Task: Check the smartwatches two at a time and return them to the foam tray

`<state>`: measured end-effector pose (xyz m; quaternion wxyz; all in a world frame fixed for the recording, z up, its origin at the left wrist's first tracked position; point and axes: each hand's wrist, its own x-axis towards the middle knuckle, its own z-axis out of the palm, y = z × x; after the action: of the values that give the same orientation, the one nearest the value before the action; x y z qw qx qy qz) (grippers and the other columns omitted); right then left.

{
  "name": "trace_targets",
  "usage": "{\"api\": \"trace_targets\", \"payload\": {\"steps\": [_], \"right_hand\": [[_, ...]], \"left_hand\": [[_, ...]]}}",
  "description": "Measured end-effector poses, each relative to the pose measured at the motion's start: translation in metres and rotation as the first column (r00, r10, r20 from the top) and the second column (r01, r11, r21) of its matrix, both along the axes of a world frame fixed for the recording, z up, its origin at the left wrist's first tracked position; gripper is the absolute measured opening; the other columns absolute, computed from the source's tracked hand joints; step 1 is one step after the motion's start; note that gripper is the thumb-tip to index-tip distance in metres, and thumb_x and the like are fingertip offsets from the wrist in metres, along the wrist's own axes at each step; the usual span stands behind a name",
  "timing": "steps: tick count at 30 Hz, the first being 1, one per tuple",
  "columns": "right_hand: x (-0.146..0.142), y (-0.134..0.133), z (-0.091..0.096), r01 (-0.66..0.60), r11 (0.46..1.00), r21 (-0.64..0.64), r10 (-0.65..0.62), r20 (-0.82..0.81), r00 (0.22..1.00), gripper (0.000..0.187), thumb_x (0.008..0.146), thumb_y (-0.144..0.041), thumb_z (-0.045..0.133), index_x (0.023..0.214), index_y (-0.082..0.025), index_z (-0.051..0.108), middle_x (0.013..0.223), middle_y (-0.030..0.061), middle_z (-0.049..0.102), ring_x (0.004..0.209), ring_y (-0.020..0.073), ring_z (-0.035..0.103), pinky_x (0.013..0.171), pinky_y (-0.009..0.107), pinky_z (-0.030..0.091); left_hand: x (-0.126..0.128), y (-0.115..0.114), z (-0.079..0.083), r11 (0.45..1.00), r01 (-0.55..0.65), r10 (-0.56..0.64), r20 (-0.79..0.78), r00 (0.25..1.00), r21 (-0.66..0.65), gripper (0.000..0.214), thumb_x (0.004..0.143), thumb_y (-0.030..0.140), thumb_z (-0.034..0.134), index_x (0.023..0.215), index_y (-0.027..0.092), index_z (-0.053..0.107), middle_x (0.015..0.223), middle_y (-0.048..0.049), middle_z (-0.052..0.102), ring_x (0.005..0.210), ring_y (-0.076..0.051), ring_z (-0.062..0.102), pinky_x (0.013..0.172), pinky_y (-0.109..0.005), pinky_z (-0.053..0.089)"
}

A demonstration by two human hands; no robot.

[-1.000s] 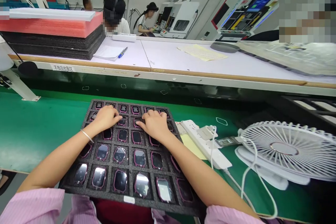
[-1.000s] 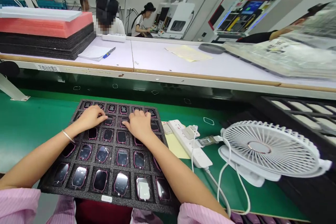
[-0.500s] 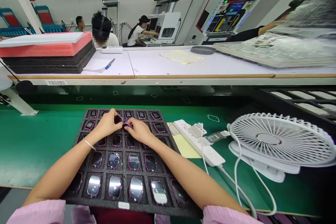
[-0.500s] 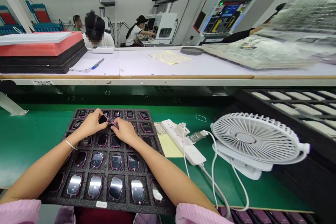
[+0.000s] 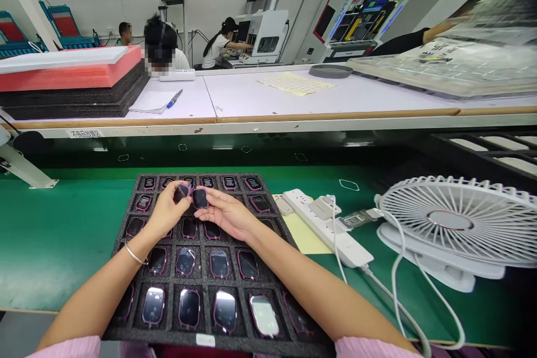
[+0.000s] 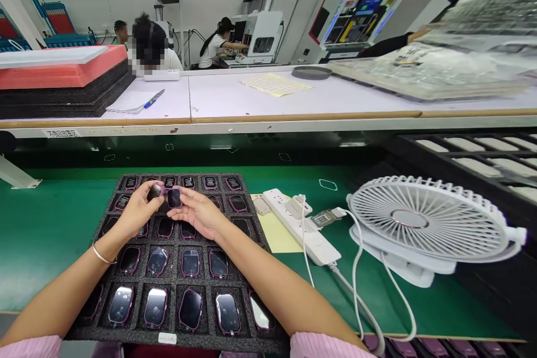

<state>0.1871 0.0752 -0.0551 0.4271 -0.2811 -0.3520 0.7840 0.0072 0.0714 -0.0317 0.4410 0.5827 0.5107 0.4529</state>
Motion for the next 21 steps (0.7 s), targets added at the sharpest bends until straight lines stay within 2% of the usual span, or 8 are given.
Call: {"api": "trace_targets", "payload": {"steps": [3, 8, 13, 17, 21], "right_hand": [[0.003, -0.005, 0.000, -0.032, 0.999, -0.006, 0.032, -0.022, 0.999, 0.052, 0.079, -0.028, 0.082, 0.125, -0.020, 0.059, 0.091, 0.0031, 0.073, 0.080, 0.0185, 0.077, 0.081, 0.034, 0.059], [0.002, -0.012, 0.003, -0.082, 0.996, 0.026, 0.082, -0.010, 0.997, 0.054, 0.074, -0.033, 0.087, 0.120, -0.018, 0.064, 0.095, 0.0041, 0.074, 0.081, 0.0176, 0.076, 0.087, 0.036, 0.058], [0.001, -0.016, 0.004, -0.073, 0.994, 0.079, 0.076, -0.034, 0.997, 0.053, 0.075, -0.037, 0.086, 0.120, -0.018, 0.064, 0.088, 0.0029, 0.075, 0.079, 0.0165, 0.074, 0.081, 0.034, 0.058], [0.002, -0.014, 0.003, -0.111, 0.989, 0.096, 0.118, -0.070, 0.991, 0.056, 0.078, -0.038, 0.084, 0.124, -0.017, 0.061, 0.082, 0.0029, 0.075, 0.075, 0.0157, 0.073, 0.071, 0.028, 0.056], [0.003, -0.013, 0.002, -0.123, 0.989, 0.079, 0.130, -0.090, 0.987, 0.057, 0.077, -0.035, 0.085, 0.125, -0.017, 0.060, 0.084, 0.0032, 0.074, 0.076, 0.0157, 0.073, 0.072, 0.028, 0.056]], "left_hand": [[-0.002, -0.006, -0.006, 0.999, 0.008, -0.005, -0.092, 0.996, 0.031, 0.041, 0.076, 0.023, 0.060, 0.117, 0.019, 0.058, 0.100, -0.0043, 0.065, 0.087, -0.018, 0.062, 0.079, -0.032, 0.049], [-0.002, -0.015, -0.003, 0.992, 0.049, -0.022, -0.220, 0.975, 0.117, 0.045, 0.079, 0.025, 0.058, 0.123, 0.021, 0.056, 0.101, -0.0045, 0.067, 0.086, -0.020, 0.062, 0.080, -0.034, 0.049], [0.000, -0.019, -0.004, 0.993, 0.072, -0.050, -0.206, 0.977, 0.098, 0.043, 0.081, 0.025, 0.058, 0.123, 0.020, 0.055, 0.107, -0.0062, 0.067, 0.092, -0.021, 0.063, 0.085, -0.035, 0.049], [0.001, -0.019, -0.005, 0.993, 0.026, -0.006, -0.169, 0.986, 0.114, 0.039, 0.079, 0.024, 0.060, 0.117, 0.021, 0.055, 0.112, -0.0070, 0.066, 0.100, -0.022, 0.063, 0.089, -0.035, 0.049], [0.001, -0.021, -0.001, 0.994, -0.011, 0.029, -0.168, 0.985, 0.107, 0.036, 0.078, 0.022, 0.061, 0.114, 0.021, 0.056, 0.109, -0.0063, 0.067, 0.093, -0.020, 0.064, 0.081, -0.032, 0.050]]}}
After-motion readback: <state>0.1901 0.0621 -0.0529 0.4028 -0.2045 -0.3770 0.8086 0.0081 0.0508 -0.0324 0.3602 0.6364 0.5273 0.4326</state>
